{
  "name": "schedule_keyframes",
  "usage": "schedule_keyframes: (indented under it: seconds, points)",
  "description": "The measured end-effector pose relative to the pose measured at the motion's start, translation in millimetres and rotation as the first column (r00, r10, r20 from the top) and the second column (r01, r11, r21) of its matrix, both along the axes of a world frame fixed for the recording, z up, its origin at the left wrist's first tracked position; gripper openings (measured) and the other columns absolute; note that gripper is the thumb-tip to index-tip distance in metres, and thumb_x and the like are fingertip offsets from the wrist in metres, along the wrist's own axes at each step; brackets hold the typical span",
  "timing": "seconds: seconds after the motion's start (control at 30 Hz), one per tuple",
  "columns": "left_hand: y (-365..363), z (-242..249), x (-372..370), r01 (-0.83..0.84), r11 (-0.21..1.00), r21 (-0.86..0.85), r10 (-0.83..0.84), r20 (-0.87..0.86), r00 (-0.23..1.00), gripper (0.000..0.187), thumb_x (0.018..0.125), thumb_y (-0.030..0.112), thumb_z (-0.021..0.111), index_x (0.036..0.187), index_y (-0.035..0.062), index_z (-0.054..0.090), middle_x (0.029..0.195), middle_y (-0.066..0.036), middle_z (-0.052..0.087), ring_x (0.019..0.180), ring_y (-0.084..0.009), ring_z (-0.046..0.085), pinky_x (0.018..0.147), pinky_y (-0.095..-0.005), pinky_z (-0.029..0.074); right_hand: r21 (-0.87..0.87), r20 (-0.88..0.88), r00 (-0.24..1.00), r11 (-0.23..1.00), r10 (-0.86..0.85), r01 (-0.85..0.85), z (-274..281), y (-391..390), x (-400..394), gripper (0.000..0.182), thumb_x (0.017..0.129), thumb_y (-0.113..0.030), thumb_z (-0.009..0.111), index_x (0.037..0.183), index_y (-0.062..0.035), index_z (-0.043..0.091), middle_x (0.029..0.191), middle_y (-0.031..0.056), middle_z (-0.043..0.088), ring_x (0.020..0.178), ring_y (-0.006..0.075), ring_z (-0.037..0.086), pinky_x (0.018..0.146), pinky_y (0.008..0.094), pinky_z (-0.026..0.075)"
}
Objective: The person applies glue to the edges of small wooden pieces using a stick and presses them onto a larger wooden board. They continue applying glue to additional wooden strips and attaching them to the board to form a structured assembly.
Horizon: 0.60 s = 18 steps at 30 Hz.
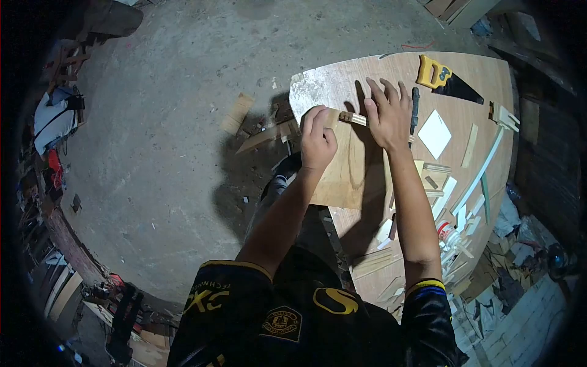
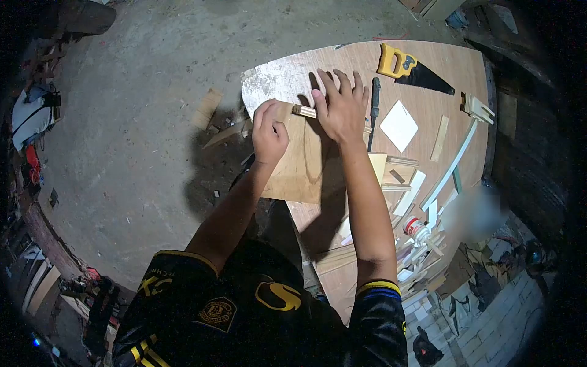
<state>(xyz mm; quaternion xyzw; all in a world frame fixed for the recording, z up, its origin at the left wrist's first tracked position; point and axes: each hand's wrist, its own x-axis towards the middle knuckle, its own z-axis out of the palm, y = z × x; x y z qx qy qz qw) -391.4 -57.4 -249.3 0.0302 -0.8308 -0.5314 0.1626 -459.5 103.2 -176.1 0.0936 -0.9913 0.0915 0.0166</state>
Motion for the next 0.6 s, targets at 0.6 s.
schedule_keyframes:
  seconds: [0.6]
  points:
    - [0.1,-0.8,-1.0,0.005,0.998,-0.064,-0.007,-0.022,1.000,0.039,0.075,-0.008,0.044,0.112,-0.0034,0.057,0.114,-0.020,0.058,0.107,-0.0377,0.057,0.092,-0.0428,0.047,0.029,-0.062,0.998,0.999,-0.011,0.013,0.8,-2.1,0.5,0.050,0.093,-0.052,0.043,0.134,-0.0249,0.053,0.136,0.0136,0.049,0.132,0.0442,0.033,0.106,0.0658,0.020]
